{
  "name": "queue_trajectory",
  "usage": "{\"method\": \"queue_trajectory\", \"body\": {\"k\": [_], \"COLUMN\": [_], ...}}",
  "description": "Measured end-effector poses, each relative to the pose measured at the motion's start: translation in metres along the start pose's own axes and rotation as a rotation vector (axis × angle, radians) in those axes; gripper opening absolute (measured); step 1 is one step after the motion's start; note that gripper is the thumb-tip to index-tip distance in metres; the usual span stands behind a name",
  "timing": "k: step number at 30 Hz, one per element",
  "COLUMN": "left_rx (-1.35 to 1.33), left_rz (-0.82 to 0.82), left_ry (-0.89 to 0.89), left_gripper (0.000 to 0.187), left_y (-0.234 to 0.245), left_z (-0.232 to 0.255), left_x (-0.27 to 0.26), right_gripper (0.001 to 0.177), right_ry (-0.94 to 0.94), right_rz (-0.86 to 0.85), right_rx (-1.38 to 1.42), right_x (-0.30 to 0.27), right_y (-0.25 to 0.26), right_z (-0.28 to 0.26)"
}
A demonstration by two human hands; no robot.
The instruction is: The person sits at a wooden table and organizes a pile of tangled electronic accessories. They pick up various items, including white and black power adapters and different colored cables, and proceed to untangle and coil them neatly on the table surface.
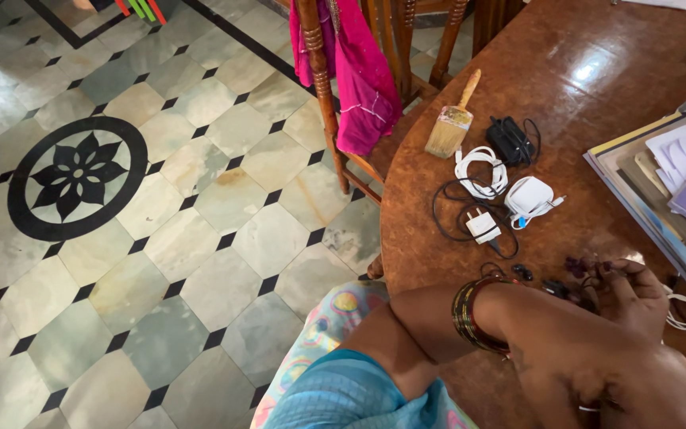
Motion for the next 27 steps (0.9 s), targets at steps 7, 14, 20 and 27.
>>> {"method": "queue_trajectory", "body": {"k": [7,14,20,27], "left_rx": [-0.026,-0.227,-0.287,-0.208], "left_rz": [0.002,-0.097,-0.094,-0.155], "left_ry": [0.006,-0.076,-0.13,-0.22], "left_gripper": [0.05,0.038,0.032,0.037], "left_y": [-0.001,0.011,0.014,0.014], "left_z": [0.009,0.04,0.052,0.038], "left_x": [-0.002,0.008,0.02,0.026], "right_gripper": [0.011,0.007,0.005,0.006], "right_ry": [0.031,-0.002,0.089,0.066], "right_rz": [-0.039,0.076,0.002,-0.026], "right_rx": [0.031,-0.311,-0.295,-0.202], "right_x": [0.007,-0.012,-0.01,-0.003], "right_y": [0.003,-0.021,-0.021,-0.009], "right_z": [0.005,-0.023,-0.023,-0.016]}}
Point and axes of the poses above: each hand's wrist, its own x-axis towards the middle knuckle, its own y-axis out of the back of the hand, z = x × y, the point moved 4 cm from there along x, towards the middle knuckle, and after that the axes turned 4 degrees about y, right-handed, at the moved point
